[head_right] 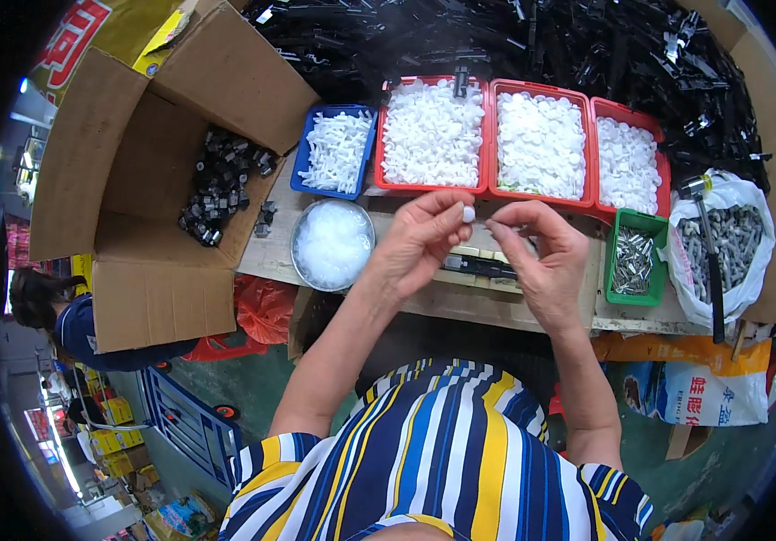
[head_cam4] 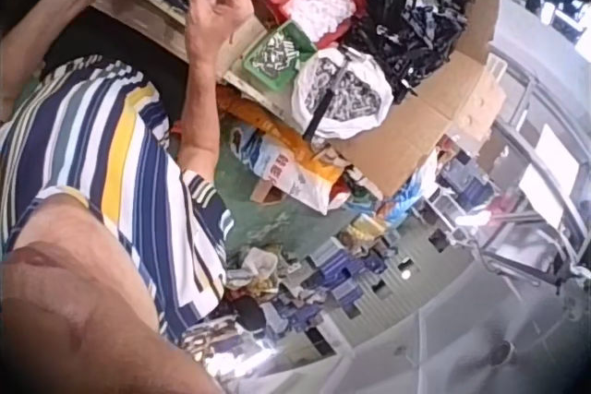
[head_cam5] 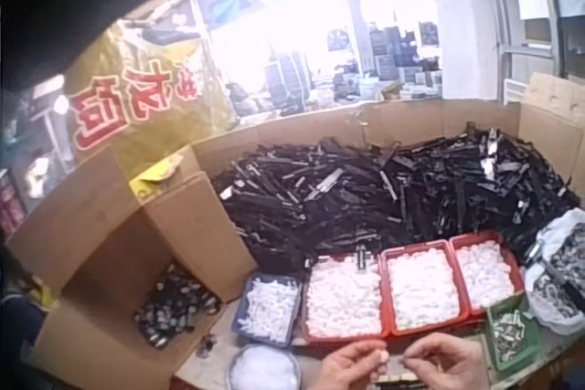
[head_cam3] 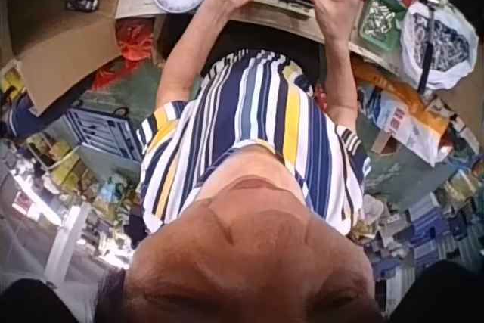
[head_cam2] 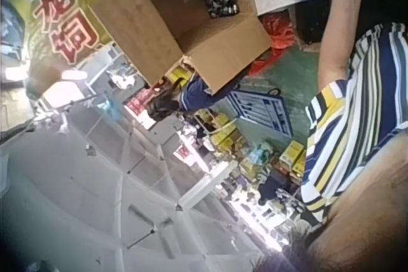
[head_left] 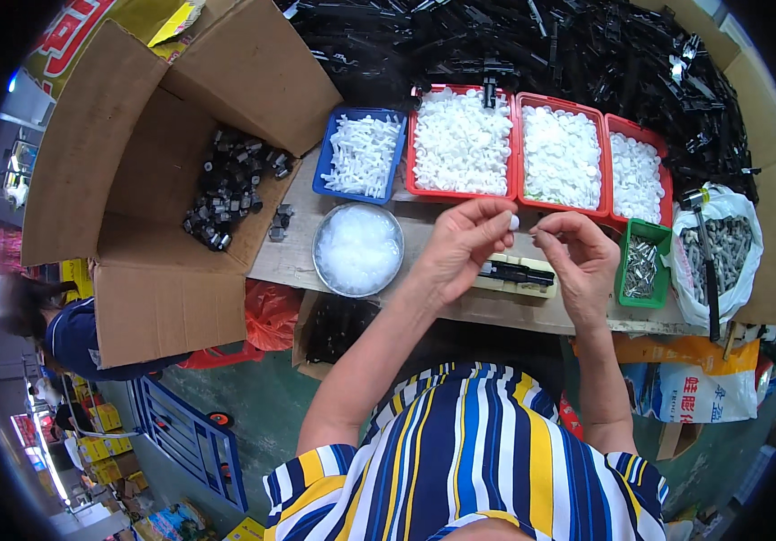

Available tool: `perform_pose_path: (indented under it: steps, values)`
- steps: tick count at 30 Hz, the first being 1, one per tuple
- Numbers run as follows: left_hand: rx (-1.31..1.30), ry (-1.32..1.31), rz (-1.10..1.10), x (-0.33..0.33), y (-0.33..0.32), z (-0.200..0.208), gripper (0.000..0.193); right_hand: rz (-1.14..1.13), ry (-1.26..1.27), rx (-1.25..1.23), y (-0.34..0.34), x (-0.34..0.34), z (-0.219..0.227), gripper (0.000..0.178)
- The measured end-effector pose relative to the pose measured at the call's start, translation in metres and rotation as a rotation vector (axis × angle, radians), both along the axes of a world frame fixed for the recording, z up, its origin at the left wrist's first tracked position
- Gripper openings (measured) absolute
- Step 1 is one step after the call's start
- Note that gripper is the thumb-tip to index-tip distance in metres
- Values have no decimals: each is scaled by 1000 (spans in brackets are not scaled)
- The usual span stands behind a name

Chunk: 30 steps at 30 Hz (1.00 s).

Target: The person assembles small hardware components at a workbench. They pick up black plastic parts, white plastic inserts, and metal nails, then use a hammer to drive the nails into the parts while holding them in a wooden jig. The person repeats this process for multiple units, placing the finished items into a cardboard box.

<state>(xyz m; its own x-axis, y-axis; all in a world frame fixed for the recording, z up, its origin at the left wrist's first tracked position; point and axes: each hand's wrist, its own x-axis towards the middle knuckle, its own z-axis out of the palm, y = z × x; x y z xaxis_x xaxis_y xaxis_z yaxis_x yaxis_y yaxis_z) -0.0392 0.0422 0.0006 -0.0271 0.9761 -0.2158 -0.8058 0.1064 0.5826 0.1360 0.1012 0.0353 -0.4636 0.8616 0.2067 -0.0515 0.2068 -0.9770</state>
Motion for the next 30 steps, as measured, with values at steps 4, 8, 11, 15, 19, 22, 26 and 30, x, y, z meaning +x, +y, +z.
perform_pose_path:
  steps: [4,8,11,15,19,22,26,30]
  values:
    - [-15,-261,-67,11,-13,-16,13,28,16,14,-8,-9,-4,11]
    - [-24,-349,-73,17,-18,-19,9,25,-29,53,-11,-7,-3,10]
    - [-35,-372,-65,22,-18,-19,8,28,-31,76,-11,-5,-1,9]
    - [-30,-417,-65,28,-17,-13,8,17,-24,101,-9,0,-4,9]
    - [-46,-397,-66,33,-17,-12,9,23,6,100,-6,6,-5,8]
    - [-37,-365,-87,33,-19,-12,10,33,-83,203,-2,9,-3,10]
    - [-29,-353,-63,38,-20,-14,11,-45,-114,136,-6,8,-1,12]
    - [24,-320,-39,39,-24,-12,19,-17,-130,244,-14,10,-4,13]
